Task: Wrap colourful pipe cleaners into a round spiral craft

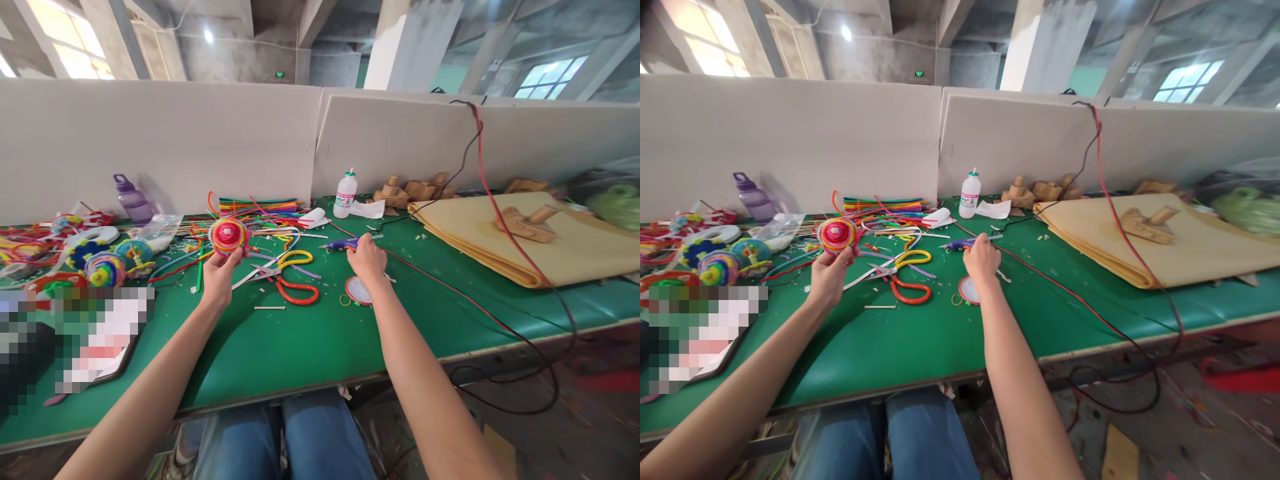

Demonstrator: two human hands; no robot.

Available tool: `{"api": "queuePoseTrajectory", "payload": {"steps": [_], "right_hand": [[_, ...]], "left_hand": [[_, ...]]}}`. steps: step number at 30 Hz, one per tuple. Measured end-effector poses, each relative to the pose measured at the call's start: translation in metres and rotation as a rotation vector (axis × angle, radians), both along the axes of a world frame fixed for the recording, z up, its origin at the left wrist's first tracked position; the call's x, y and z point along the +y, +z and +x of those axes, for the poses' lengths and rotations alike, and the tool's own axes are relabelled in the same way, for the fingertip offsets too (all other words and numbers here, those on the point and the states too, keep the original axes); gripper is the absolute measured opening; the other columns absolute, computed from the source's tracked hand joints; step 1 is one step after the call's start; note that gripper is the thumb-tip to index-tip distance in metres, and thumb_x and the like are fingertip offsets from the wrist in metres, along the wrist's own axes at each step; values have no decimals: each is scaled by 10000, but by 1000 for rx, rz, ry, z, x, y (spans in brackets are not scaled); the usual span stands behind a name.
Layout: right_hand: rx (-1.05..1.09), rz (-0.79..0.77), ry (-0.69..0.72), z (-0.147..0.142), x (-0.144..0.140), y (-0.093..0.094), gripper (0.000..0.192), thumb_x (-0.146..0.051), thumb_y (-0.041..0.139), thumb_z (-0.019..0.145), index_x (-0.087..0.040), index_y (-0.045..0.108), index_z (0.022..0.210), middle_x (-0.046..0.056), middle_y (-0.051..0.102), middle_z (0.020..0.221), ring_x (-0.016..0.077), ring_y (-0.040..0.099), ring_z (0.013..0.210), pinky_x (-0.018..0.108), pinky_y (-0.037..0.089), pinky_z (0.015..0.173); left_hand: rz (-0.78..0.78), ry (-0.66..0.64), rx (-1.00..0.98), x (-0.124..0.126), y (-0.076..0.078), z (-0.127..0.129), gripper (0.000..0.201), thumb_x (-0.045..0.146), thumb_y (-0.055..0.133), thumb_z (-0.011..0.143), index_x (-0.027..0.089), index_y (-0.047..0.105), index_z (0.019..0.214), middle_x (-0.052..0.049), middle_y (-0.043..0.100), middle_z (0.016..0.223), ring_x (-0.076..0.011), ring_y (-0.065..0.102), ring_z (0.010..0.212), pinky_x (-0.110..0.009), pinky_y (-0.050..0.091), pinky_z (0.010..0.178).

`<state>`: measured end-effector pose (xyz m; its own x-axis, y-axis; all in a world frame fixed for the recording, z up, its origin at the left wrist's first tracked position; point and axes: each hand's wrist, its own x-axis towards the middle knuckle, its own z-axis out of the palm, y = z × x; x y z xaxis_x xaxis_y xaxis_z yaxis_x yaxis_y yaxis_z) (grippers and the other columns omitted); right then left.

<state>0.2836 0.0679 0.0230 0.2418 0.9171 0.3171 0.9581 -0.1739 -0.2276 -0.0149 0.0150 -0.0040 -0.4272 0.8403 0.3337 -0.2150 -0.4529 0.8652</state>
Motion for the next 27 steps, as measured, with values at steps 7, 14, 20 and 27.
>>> {"api": "queuePoseTrajectory", "payload": {"steps": [7,14,20,27], "right_hand": [[-56,-3,61,3,8,-8,372,-351,548,860,-73,479,1097,205,665,993,317,607,1021,375,407,821],[-6,307,205,-8,0,-4,283,-405,596,839,-137,559,922,164,661,975,320,550,1010,421,402,836],[257,615,875,-53,-21,3,178,-278,524,910,-196,550,754,43,620,728,186,565,754,306,446,717],[289,644,1066,-76,-35,-1,226,-288,574,896,-197,534,694,16,595,661,155,536,680,283,424,659]], "left_hand": [[-35,-192,53,-6,0,8,279,370,812,609,159,724,769,-34,711,722,-160,648,707,-289,476,721],[-57,-275,124,-7,-4,9,247,351,796,648,157,729,786,-36,714,727,-167,640,734,-300,488,750],[-66,-291,199,-9,-2,11,242,366,785,660,151,727,753,-37,713,732,-172,634,739,-303,482,758],[-112,-369,266,-11,-2,14,246,378,781,662,150,728,736,-38,725,725,-176,643,712,-314,492,762]]}}
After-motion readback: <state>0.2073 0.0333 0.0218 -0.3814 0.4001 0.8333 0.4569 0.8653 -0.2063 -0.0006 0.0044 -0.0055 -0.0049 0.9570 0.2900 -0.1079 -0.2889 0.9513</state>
